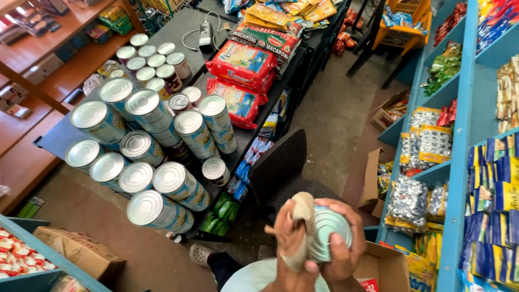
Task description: Wiping canned goods with a cloth and placing them onto store shelves.
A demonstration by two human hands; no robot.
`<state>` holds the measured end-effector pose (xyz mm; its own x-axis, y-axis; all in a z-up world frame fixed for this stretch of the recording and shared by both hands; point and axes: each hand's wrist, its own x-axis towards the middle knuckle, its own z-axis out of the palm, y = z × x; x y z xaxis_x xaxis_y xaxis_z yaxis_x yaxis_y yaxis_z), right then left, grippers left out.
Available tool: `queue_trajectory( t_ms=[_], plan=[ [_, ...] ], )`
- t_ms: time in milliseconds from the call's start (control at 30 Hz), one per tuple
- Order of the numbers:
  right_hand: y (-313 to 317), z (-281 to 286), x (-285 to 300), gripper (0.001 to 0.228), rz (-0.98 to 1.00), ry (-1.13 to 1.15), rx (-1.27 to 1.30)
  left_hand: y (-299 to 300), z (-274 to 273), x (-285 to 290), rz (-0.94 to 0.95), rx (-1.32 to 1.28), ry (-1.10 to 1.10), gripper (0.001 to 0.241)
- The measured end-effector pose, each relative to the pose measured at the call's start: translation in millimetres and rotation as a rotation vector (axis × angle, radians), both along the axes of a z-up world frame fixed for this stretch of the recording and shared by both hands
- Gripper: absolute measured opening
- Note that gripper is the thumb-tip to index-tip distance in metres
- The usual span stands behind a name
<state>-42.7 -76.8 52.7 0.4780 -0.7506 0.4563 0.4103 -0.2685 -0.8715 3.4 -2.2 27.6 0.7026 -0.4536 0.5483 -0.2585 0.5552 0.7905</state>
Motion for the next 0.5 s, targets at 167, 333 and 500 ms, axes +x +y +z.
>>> queue_trajectory(
  t_ms=[167, 333, 500],
  plan=[
    [2, -15, -12, 0.055, -0.006, 0.094, -0.024, 1, 45, 22, -0.202, 0.001, 0.183, 0.078],
    [-2, 7, -11, 0.049, -0.017, 0.020, 0.019, -8, 5, 1, 0.082, 0.085, -0.008, 0.092],
    [31, -19, -32, 0.051, -0.052, 0.107, 0.048, 34, 70, 11, -0.154, 0.036, 0.080, 0.085]
  ],
)
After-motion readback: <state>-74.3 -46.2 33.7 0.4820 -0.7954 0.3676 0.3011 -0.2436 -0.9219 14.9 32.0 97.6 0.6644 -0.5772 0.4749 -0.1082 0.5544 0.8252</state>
